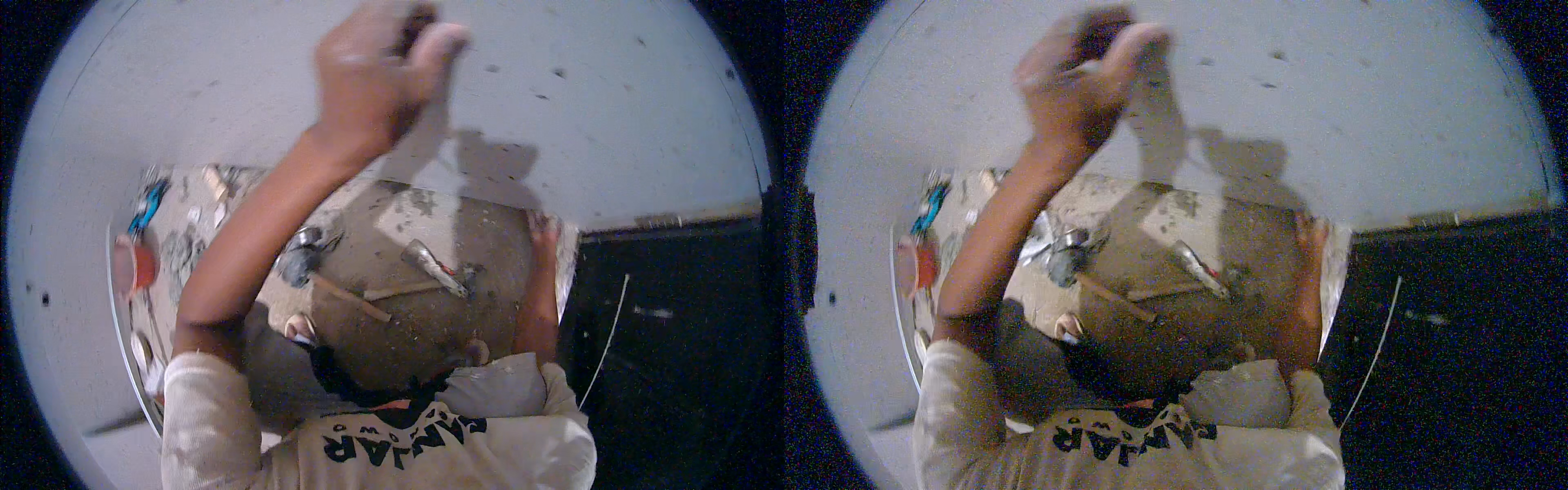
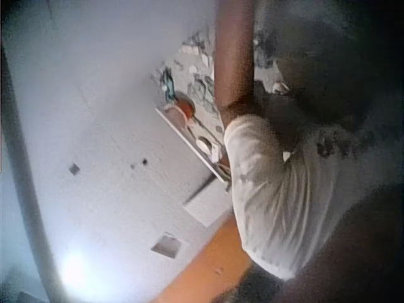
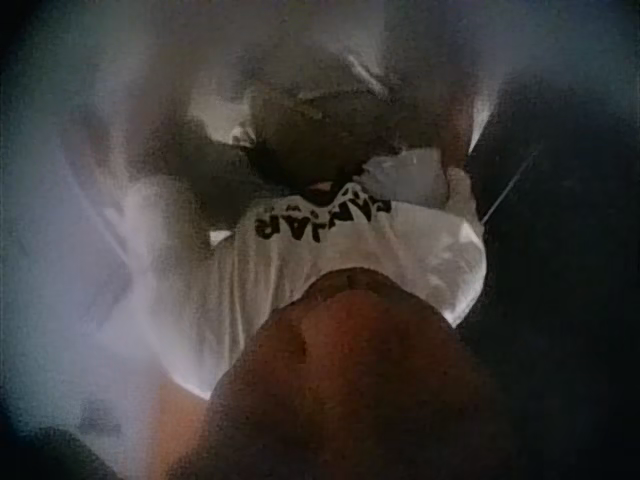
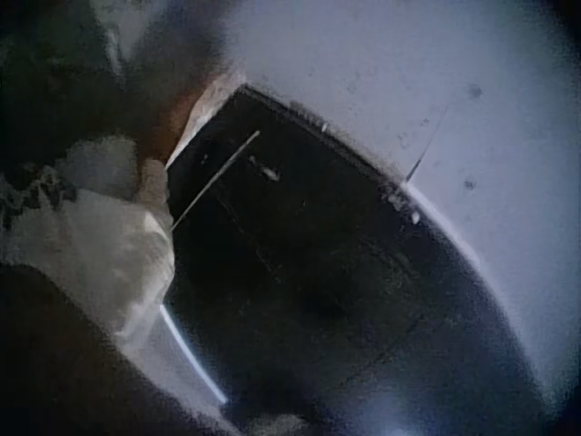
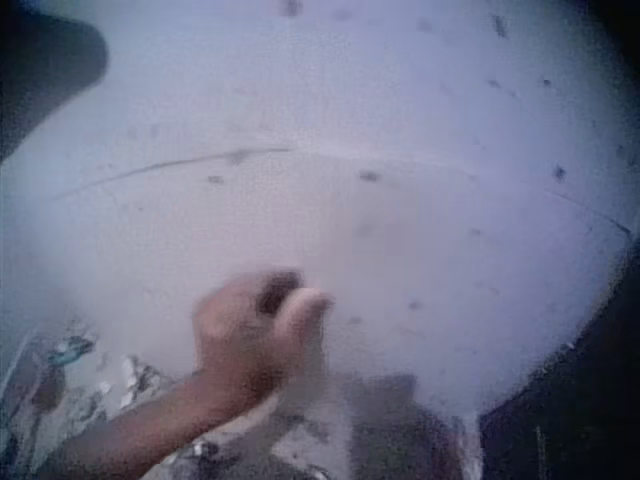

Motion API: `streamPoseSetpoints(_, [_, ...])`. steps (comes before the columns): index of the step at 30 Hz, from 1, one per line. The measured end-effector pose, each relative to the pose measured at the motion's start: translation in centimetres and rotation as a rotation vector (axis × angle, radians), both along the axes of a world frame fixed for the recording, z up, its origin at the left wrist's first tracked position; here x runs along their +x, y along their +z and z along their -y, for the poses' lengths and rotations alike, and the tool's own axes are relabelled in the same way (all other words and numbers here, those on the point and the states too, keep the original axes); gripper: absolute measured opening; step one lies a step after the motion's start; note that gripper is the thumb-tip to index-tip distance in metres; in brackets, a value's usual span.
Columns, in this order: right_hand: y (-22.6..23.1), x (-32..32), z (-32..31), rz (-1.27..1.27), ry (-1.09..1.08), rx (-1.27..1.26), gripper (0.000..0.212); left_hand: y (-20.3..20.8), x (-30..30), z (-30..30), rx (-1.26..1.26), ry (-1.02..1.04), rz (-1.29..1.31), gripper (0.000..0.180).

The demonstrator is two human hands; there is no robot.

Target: The person installs terrazzo-style tiles on a curved wall. They use a hammer and chisel to break and remove existing tiles, then apply adhesive and set new tiles into place, tapping them to secure them.

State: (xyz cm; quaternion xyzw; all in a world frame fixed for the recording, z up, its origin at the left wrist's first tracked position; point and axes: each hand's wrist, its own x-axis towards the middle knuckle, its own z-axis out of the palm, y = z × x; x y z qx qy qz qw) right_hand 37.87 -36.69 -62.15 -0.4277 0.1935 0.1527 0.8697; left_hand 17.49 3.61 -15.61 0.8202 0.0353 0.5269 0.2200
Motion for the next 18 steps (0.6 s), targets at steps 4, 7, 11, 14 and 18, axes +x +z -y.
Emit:
streamPoseSetpoints(4, [-2.4, 0.0, -2.1, 0.349, 0.244, -0.367, 0.024, -0.3, -1.0, -0.5, 0.084, 0.120, 0.033, 0.029])
streamPoseSetpoints(7, [-4.0, 0.6, -0.3, 0.583, 0.349, -0.754, 0.022, -0.7, -0.6, -0.3, -0.169, -0.009, 0.045, 0.031])
streamPoseSetpoints(11, [-5.0, -1.0, -3.5, 0.572, 0.252, -0.728, 0.032, -0.4, -1.0, -0.1, -0.268, -0.076, -0.041, 0.031])
streamPoseSetpoints(14, [-4.8, -0.1, 4.8, 0.674, 0.023, -0.986, 0.039, -0.2, 0.8, 1.1, -0.372, -0.233, -0.033, 0.028])
streamPoseSetpoints(18, [0.5, -2.2, -6.1, 0.015, -0.058, -0.013, 0.032, -0.6, -1.8, -1.5, -0.265, -0.092, -0.066, 0.026])
